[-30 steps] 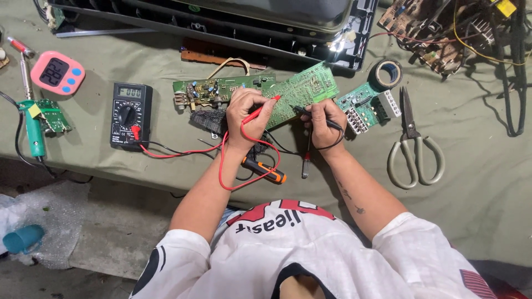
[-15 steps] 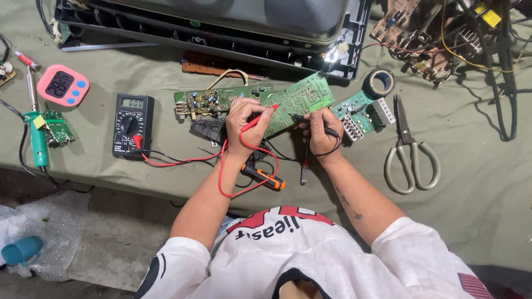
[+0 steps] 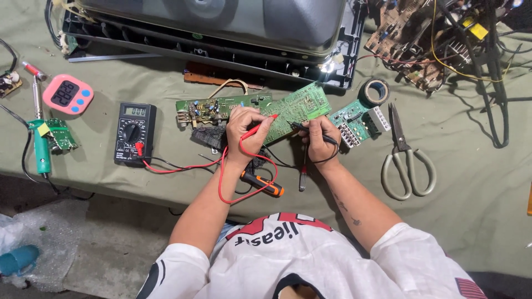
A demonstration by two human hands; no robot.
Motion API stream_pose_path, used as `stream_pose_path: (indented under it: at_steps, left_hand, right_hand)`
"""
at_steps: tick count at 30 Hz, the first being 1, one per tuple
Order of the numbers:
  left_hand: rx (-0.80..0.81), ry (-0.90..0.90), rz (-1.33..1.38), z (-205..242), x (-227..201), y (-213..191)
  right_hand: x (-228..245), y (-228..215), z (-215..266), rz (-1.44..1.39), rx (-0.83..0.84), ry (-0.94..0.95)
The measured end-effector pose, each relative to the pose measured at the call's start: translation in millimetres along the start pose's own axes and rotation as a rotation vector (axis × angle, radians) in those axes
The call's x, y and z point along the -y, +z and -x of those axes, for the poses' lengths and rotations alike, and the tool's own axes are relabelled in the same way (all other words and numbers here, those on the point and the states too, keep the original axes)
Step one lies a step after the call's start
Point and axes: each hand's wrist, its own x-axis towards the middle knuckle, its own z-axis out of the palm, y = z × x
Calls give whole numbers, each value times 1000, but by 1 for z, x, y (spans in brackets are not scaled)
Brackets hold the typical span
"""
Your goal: Repairing and cleaning a CRT television, including testing circuit boards with a multimeter and wiping the monitor housing.
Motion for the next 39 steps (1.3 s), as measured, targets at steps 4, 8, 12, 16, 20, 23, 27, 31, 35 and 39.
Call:
stream_pose_path:
  at_steps: [4, 8, 12, 16, 20, 23, 27, 31, 35, 39]
  left_hand:
    - [6, -1, 9, -3, -6, -2]
    - [23, -5, 19, -3, -5, -3]
    - [23, -6, 20, -4, -9, -4]
    - [27, -3, 11, -5, -12, -5]
    - [30, -19, 4, -3, -9, -4]
    - [27, -23, 2, -2, -9, -3]
    - [26, -25, 3, -3, -10, -3]
    - [27, -33, 4, -2, -8, -3]
    - [25, -33, 6, -2, -9, -3]
    - [26, -33, 8, -2, -10, -3]
  right_hand:
    - [2, 1, 0, 2, 2, -1]
    - [1, -1, -1, 12, 7, 5]
    - [6, 1, 0, 38, 3, -6]
    - [5, 0, 0, 46, 5, 6]
    - [3, -1, 0, 49, 1, 14]
    - [2, -1, 0, 52, 0, 22]
    - [2, 0, 0, 50, 0, 16]
    - [4, -1, 0, 45, 14, 15]
    - [1, 0, -1, 32, -8, 3]
    - [5, 0, -1, 46, 10, -25]
